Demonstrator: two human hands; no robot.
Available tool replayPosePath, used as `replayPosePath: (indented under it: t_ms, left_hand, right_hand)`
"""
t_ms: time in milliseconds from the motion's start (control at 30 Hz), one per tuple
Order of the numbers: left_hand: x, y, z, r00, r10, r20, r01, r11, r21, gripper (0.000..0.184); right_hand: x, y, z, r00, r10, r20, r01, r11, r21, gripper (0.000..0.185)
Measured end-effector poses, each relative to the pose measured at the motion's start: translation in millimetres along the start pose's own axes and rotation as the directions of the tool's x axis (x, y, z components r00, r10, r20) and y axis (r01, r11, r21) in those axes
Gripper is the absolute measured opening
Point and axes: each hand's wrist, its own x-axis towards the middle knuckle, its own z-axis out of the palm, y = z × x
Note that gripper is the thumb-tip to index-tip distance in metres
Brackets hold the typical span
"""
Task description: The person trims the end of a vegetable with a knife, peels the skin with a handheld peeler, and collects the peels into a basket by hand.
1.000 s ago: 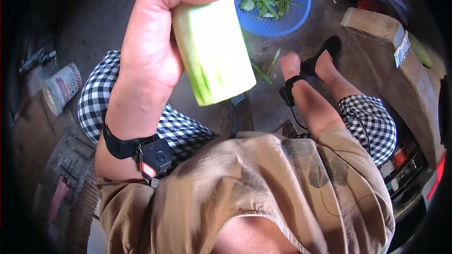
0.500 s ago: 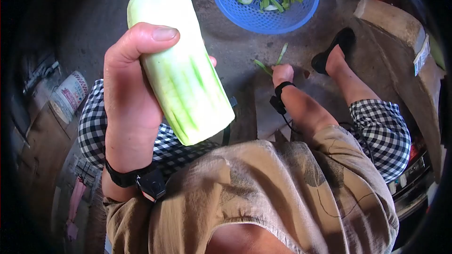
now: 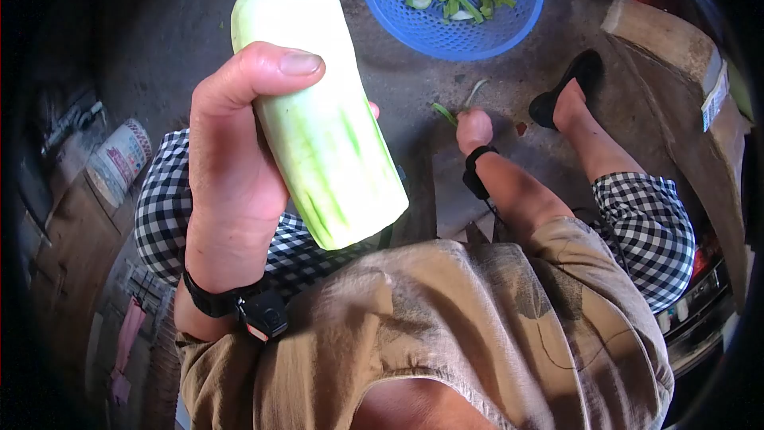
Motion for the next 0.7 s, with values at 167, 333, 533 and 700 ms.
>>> replayPosePath:
  t_ms: [167, 333, 533, 700]
  left_hand:
    - [-0.2, 0.2, -3.2, 1.0, -0.003, 0.021, 0.004, 0.999, -0.045, 0.038]
    - [0.8, -5.3, -7.5, 0.999, 0.0, 0.052, 0.001, 0.999, -0.032, 0.034]
    - [-3.6, -4.3, -4.7, 1.0, 0.025, 0.013, -0.024, 0.999, -0.029, 0.036]
    - [0.1, -2.2, -4.4, 0.999, -0.044, 0.031, 0.046, 0.997, -0.065, 0.041]
  right_hand:
    - [-14.8, 12.9, 19.8, 0.96, -0.237, 0.15, 0.266, 0.938, -0.224, 0.023]
    - [-14.4, -6.1, -6.4, 0.988, -0.128, 0.092, 0.15, 0.942, -0.3, 0.04]
    - [-4.6, -6.8, 13.1, 0.959, -0.283, 0.02, 0.27, 0.891, -0.366, 0.018]
    - [-5.5, -5.0, 13.3, 0.949, -0.312, 0.051, 0.309, 0.879, -0.362, 0.012]
